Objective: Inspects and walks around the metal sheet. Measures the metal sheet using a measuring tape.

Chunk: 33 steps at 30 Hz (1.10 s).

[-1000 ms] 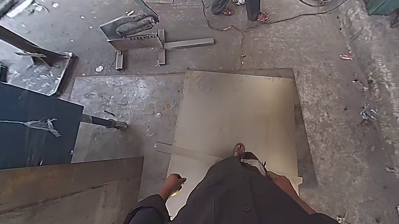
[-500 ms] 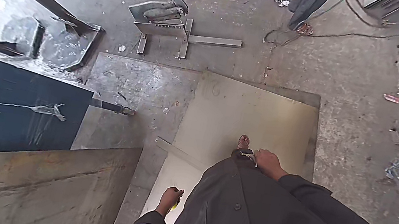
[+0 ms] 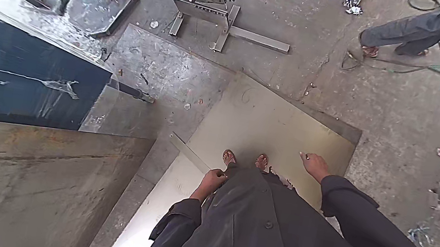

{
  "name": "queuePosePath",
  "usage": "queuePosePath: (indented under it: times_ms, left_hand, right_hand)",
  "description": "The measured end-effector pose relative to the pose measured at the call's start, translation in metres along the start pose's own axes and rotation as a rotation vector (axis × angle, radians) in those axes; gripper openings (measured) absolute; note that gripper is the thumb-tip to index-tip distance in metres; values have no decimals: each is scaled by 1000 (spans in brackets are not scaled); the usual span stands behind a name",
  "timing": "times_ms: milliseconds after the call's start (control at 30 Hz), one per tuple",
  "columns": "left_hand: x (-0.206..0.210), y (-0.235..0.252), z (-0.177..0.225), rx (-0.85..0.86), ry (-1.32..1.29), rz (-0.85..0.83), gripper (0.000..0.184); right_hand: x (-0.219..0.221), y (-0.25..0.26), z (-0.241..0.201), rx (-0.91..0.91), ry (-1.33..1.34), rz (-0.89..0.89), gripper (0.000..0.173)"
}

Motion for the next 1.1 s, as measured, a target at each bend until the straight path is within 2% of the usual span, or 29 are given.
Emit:
queuePosePath:
  times_ms: [100,200,300,367,467,633,800,933,1100]
  left_hand:
    - [-7,7,-28,-97,-87,22,28]
    - [-15,15,-63,-208,-119,35,29]
    - [-18,23,-97,-288,-152,38,30]
    - [-20,26,-111,-297,-161,43,31]
    - [-27,26,-112,-264,-157,20,32]
    - [-49,32,-92,-152,-88,4,32]
    - [-87,41,-81,-115,-82,25,32]
    - [-111,41,-94,-141,-199,77,31]
    - [-110,35,-132,-226,-343,162,32]
  right_hand:
    - [9,-11,13,75,0,-12,84]
    - [20,-21,10,88,6,-3,88]
    - [29,-21,-2,32,5,33,78]
    - [32,-12,-11,-48,-7,65,63]
    - [20,0,-37,-143,19,111,46]
    - [3,22,-88,-160,54,144,43]
    - [16,39,-128,-276,-17,133,48]
    - [19,40,-138,-305,-7,174,55]
    - [-5,47,-121,-213,-11,144,50]
Point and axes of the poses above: each hand's wrist, its own y-axis towards the middle knuckle, its own x-axis out of the palm, z = x × y, the point moved 4 cm from there along y, towards the middle knuckle, and after that the axes turned 14 degrees about -x, right-handed, at the moved point
